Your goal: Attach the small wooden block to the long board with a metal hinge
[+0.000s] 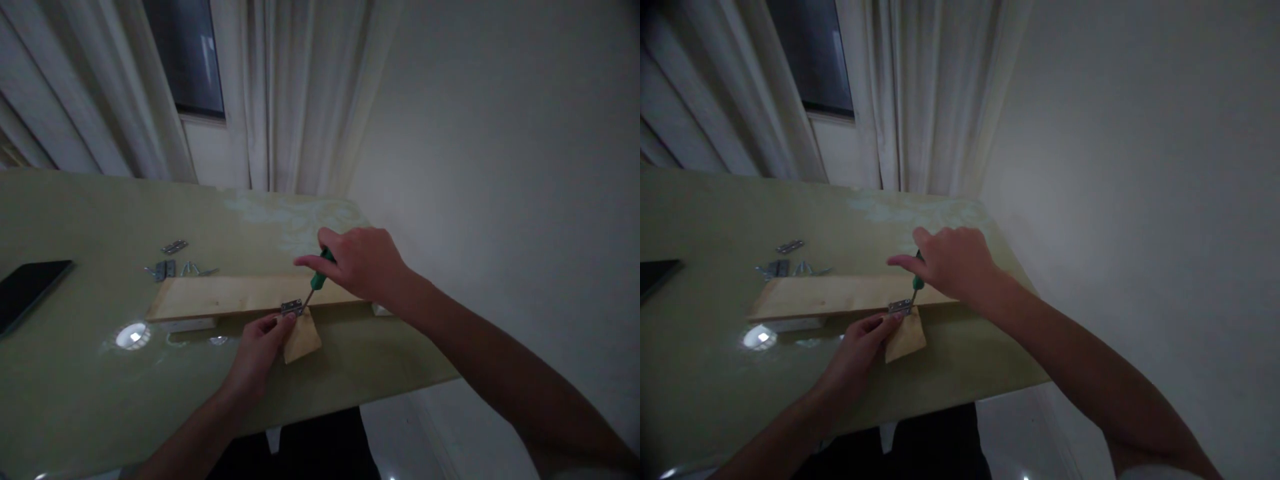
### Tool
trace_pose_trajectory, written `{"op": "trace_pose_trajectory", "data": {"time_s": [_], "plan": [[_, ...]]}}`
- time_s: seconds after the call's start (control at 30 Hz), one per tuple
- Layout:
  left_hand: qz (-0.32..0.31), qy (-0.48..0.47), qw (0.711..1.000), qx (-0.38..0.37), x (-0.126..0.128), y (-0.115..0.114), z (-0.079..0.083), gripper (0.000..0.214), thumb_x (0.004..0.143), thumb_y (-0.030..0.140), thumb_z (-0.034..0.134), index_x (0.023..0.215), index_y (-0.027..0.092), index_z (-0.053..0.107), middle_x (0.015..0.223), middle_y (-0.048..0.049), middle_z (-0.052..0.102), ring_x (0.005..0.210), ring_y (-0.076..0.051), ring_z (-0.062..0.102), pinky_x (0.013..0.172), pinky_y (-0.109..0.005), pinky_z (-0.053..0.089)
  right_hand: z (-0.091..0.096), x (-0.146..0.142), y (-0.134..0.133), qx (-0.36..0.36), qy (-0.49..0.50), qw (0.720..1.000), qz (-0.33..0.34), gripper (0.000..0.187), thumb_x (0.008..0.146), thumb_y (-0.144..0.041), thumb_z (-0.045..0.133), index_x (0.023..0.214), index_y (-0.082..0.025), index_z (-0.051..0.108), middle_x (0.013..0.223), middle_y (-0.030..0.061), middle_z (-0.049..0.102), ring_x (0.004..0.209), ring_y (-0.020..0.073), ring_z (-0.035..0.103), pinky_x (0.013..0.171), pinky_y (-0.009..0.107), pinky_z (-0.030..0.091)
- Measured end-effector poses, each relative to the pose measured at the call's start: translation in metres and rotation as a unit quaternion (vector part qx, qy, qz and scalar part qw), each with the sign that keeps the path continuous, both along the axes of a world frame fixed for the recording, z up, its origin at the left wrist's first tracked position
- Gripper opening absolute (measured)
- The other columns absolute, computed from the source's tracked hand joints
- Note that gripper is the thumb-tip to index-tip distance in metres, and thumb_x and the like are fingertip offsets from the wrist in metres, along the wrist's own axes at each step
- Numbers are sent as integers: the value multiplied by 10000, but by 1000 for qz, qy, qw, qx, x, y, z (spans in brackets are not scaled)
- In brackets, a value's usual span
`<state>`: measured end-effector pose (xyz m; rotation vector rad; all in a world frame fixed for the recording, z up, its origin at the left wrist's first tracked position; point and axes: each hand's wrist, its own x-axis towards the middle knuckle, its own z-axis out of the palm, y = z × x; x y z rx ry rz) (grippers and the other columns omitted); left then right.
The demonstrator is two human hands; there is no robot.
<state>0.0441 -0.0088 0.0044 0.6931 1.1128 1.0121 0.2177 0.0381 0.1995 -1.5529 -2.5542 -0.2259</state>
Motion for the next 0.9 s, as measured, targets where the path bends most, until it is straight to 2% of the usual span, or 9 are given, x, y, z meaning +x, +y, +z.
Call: {"op": "trace_pose_trajectory", "data": {"time_s": [0.13, 0.17, 0.3, 0.47, 0.67, 0.73, 0.8, 0.83, 0.9], "plan": [[-4, -2, 1000, 6, 0, -1, 1, 513, 708, 573, 876, 991, 148, 824, 948, -135, 818, 856, -278, 760, 688, -296, 546, 0, -1, -3, -70, 79, 972, 212, 217, 1049, -340, 485, 1188, -204, 580, 1110, 77, 731, 966, 198, 636, 813, 305, 411], [-4, -1, 1000, 9, 0, -2, 1, 513, 713, 574, 874, 995, 148, 824, 957, -135, 818, 855, -275, 760, 695, -296, 547, -1, -2, -4, -61, 77, 971, 217, 221, 1030, -332, 507, 1191, -199, 579, 1130, 83, 728, 990, 204, 632, 820, 308, 408], [-3, 11, 1000, 14, 0, -2, 2, 512, 742, 592, 851, 1009, 156, 827, 970, -131, 817, 837, -266, 755, 722, -305, 550, -5, -8, 2, 22, 31, 999, 33, 444, 1031, -597, 464, 945, -200, 645, 787, 67, 698, 742, 220, 610, 687, 328, 340], [2, 26, 1000, 8, 0, -3, 3, 497, 733, 592, 854, 971, 156, 837, 932, -122, 814, 816, -255, 740, 687, -283, 532, -6, -6, 11, -53, 112, 962, 245, 231, 1067, -286, 431, 1168, -204, 622, 1075, 56, 740, 957, 180, 641, 828, 305, 395], [-2, 51, 999, -7, -3, -6, 1, 515, 773, 612, 818, 1052, 180, 835, 956, -115, 820, 840, -282, 749, 675, -303, 546, -20, -3, 19, 53, 97, 994, 11, 503, 983, -673, 514, 877, -199, 648, 719, 60, 672, 707, 217, 607, 664, 328, 324], [-5, 59, 998, -9, -3, -6, 2, 507, 783, 617, 810, 1048, 185, 836, 951, -110, 821, 844, -281, 750, 682, -302, 547, -24, -1, 23, 6, 151, 979, 136, 427, 1041, -588, 479, 946, -205, 641, 799, 41, 695, 777, 195, 624, 712, 316, 362], [-6, 60, 998, -10, -4, -7, 3, 489, 780, 608, 817, 1028, 188, 840, 942, -102, 822, 837, -275, 752, 692, -297, 548, -24, 5, 23, -66, 201, 930, 300, 247, 1061, -418, 495, 1102, -205, 612, 987, 37, 722, 900, 168, 633, 811, 299, 406], [-6, 57, 998, -11, -4, -7, 4, 480, 777, 601, 823, 1025, 189, 840, 943, -99, 822, 831, -270, 752, 696, -294, 548, -24, 8, 23, -84, 211, 914, 335, 209, 1043, -359, 516, 1156, -201, 593, 1049, 41, 717, 932, 163, 628, 842, 296, 413], [-5, 49, 999, -19, -4, -8, 4, 477, 769, 593, 834, 1024, 191, 839, 943, -97, 822, 806, -260, 751, 694, -292, 551, -24, 14, 22, -61, 203, 941, 263, 211, 995, -372, 568, 1110, -199, 603, 983, 45, 707, 874, 175, 616, 799, 304, 409]]}}
